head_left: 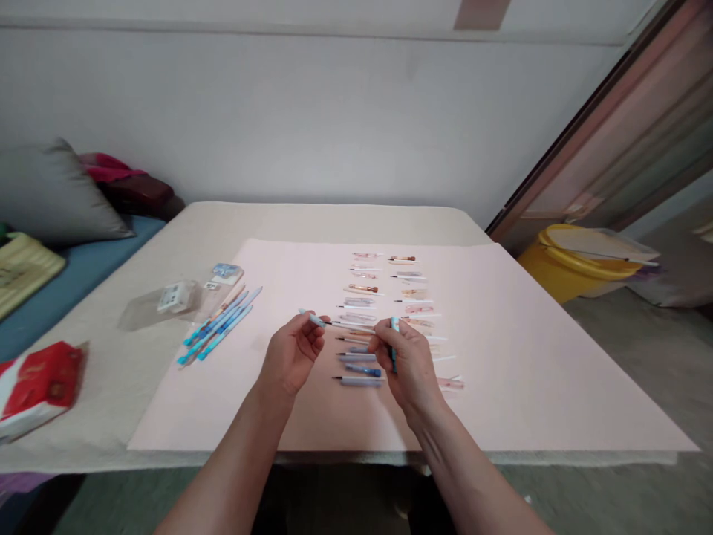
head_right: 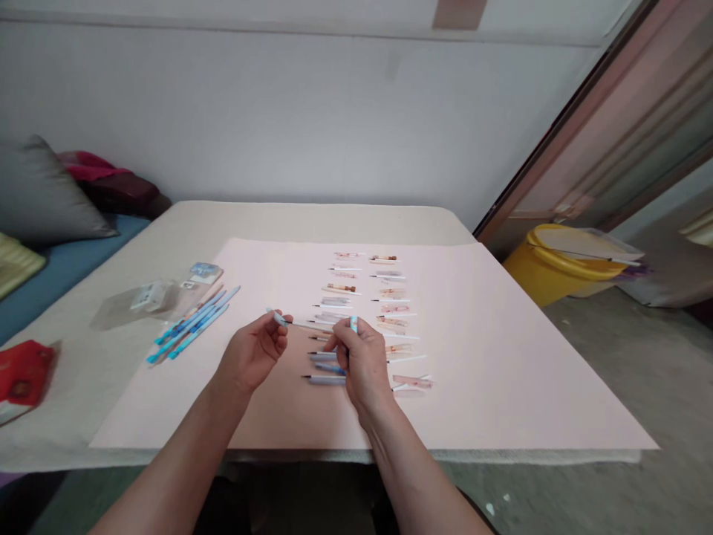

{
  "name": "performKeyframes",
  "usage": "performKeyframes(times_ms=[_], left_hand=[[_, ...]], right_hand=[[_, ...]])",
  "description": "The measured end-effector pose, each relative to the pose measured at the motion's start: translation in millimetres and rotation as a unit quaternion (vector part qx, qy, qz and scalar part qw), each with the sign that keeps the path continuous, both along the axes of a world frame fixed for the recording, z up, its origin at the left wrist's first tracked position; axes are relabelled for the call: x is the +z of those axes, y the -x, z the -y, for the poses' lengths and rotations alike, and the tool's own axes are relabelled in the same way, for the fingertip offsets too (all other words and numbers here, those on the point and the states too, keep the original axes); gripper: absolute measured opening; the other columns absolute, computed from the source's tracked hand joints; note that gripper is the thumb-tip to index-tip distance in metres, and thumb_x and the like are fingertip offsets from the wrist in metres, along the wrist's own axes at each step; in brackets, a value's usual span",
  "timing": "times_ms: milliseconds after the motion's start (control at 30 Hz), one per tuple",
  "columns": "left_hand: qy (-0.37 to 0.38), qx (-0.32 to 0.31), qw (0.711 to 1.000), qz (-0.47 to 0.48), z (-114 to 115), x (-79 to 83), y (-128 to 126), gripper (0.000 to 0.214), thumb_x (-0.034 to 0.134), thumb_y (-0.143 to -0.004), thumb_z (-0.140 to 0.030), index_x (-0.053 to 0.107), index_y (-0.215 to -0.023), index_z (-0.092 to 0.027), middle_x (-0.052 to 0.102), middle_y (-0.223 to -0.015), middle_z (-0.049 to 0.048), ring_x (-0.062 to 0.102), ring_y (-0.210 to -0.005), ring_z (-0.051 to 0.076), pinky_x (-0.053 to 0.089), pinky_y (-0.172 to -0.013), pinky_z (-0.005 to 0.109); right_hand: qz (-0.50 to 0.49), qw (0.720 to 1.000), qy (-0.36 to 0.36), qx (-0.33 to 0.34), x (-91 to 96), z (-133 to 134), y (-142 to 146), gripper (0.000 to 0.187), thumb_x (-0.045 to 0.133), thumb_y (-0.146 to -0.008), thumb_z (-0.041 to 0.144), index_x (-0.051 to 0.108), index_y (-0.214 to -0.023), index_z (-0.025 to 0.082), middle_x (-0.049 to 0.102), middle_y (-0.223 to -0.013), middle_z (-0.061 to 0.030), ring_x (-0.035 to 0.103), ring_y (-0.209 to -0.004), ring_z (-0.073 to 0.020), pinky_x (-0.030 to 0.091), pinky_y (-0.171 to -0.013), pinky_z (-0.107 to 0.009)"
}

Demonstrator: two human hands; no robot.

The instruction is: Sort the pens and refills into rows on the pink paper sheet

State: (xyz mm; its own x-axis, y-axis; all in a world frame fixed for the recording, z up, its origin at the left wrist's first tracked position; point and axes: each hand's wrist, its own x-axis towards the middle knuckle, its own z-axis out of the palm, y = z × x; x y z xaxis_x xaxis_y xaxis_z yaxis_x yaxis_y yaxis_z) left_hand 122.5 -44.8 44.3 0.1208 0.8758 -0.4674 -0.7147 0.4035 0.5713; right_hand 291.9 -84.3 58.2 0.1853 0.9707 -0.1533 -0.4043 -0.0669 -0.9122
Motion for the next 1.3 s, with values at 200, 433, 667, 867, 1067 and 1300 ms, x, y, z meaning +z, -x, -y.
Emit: performKeyframes(times_ms=[200, 433, 667, 867, 1067, 1300], left_hand=[[-0.018, 0.008, 0.999, -0.026, 1.3, 1.2, -2.8, 0.006, 0.061, -0.075, -0.015, 0.059, -0.079, -0.012, 0.067, -0.084, 0.0103, 0.057, -0.056, 0.008, 0.045, -0.045, 0.015], [0.007, 0.005, 0.999, -0.046, 5.6, -0.4, -7.6, 0.006, 0.062, -0.074, -0.016, 0.059, -0.077, -0.011, 0.067, -0.086, 0.0109, 0.060, -0.062, 0.010, 0.048, -0.049, 0.017], [0.103, -0.035, 0.993, -0.037, 29.5, -10.6, -33.6, 0.007, 0.063, -0.073, -0.015, 0.059, -0.078, -0.011, 0.064, -0.069, 0.0060, 0.061, -0.058, 0.012, 0.048, -0.046, 0.019], [0.077, -0.052, 0.994, -0.061, 39.5, -12.8, -45.4, 0.009, 0.064, -0.073, -0.014, 0.060, -0.081, -0.014, 0.065, -0.074, 0.0058, 0.062, -0.062, 0.012, 0.048, -0.047, 0.018], [0.024, -0.041, 0.996, -0.073, 35.4, -6.4, -38.7, 0.010, 0.064, -0.073, -0.014, 0.062, -0.084, -0.015, 0.064, -0.080, 0.0045, 0.062, -0.068, 0.011, 0.049, -0.053, 0.017], [0.025, -0.050, 0.994, -0.092, 34.5, -4.5, -38.6, 0.011, 0.066, -0.071, -0.014, 0.062, -0.082, -0.014, 0.064, -0.078, 0.0036, 0.062, -0.067, 0.010, 0.048, -0.053, 0.018]], right_hand=[[0.045, 0.999, 0.011, 0.007, 1.4, 0.5, 0.0, 0.012, 0.059, -0.069, 0.023, 0.053, -0.062, 0.016, 0.060, -0.051, -0.0001, 0.030, -0.034, -0.0033, 0.014, -0.036, -0.021], [0.025, 0.999, -0.017, -0.028, 0.9, -2.4, -11.1, 0.012, 0.060, -0.073, 0.026, 0.055, -0.067, 0.017, 0.062, -0.058, -0.0003, 0.030, -0.036, -0.0036, 0.016, -0.038, -0.022], [0.041, 0.999, -0.004, -0.023, 4.2, -7.5, -26.6, 0.013, 0.063, -0.069, 0.026, 0.055, -0.067, 0.017, 0.064, -0.059, -0.0006, 0.029, -0.035, -0.0034, 0.015, -0.038, -0.022], [0.140, 0.988, -0.005, 0.068, 3.9, -4.0, -30.8, 0.010, 0.058, -0.073, 0.027, 0.057, -0.069, 0.018, 0.065, -0.061, 0.0003, 0.028, -0.037, -0.0049, 0.016, -0.039, -0.022], [0.341, 0.922, -0.041, 0.180, -0.6, 2.4, -30.7, 0.012, 0.053, -0.073, 0.019, 0.059, -0.063, 0.019, 0.061, -0.059, 0.0026, 0.047, -0.054, -0.0110, 0.031, -0.051, -0.022], [0.478, 0.856, -0.072, 0.182, -6.5, 3.5, -26.0, 0.017, 0.052, -0.075, 0.018, 0.048, -0.058, 0.020, 0.052, -0.056, 0.0030, 0.043, -0.053, -0.0111, 0.026, -0.050, -0.022]])
